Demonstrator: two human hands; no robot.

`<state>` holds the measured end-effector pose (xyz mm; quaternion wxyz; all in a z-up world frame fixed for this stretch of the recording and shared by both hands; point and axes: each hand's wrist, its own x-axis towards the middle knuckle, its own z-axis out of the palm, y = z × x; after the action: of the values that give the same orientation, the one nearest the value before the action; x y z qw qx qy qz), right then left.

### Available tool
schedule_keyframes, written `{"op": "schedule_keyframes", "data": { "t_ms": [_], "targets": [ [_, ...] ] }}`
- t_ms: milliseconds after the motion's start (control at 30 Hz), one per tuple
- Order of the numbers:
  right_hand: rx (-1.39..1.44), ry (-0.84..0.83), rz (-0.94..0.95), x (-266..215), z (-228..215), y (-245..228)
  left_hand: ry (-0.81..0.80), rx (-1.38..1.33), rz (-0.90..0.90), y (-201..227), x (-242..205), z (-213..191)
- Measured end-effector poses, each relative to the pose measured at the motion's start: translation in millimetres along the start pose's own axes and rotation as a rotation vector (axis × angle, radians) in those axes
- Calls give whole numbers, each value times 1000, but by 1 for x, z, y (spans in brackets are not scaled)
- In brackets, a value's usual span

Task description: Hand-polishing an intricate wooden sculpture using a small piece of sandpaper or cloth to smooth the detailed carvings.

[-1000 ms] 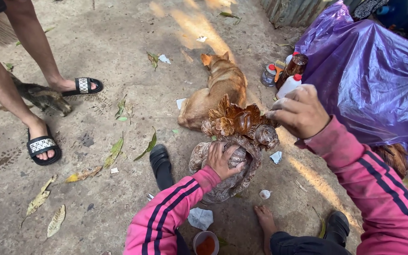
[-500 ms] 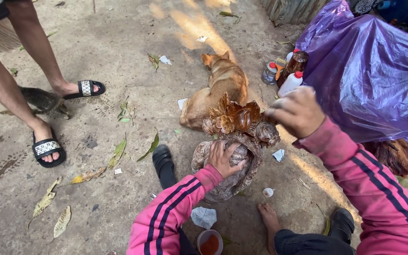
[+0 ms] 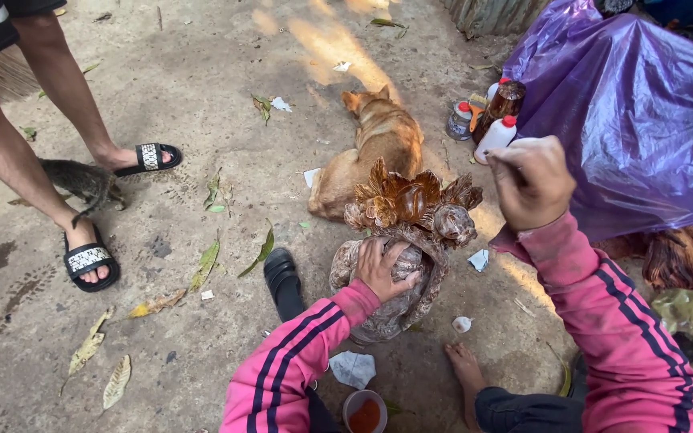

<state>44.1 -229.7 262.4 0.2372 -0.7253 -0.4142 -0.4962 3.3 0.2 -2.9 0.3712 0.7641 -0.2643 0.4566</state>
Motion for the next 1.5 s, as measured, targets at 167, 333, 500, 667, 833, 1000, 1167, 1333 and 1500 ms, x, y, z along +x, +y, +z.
{"op": "schedule_keyframes", "data": {
  "t_ms": [167, 333, 500, 667, 833, 1000, 1167, 1333, 1500],
  "targets": [
    [83, -19, -56, -15, 12, -21, -9, -9, 5, 2, 2, -4],
    [11, 7, -56, -41, 26, -19, -13, -3, 8, 4, 5, -5],
    [63, 58, 66, -43, 29, -24, -31, 10, 9, 5, 4, -7],
    [87, 126, 28, -62, 48, -11, -52, -3, -5, 12, 11, -14],
    [104, 66, 41, -43, 31, -28, -62, -9, -12, 11, 10, -12],
    [103, 124, 42, -39, 33, -22, -54, -12, -13, 9, 7, -10],
    [112, 89, 11, -49, 31, -30, -53, -13, -4, 1, 1, -5],
    [138, 147, 39, -35, 29, -24, -64, -15, -10, 6, 3, -5],
    [103, 119, 53, -67, 46, -21, -93, -29, -20, 14, 11, -14]
  ]
}}
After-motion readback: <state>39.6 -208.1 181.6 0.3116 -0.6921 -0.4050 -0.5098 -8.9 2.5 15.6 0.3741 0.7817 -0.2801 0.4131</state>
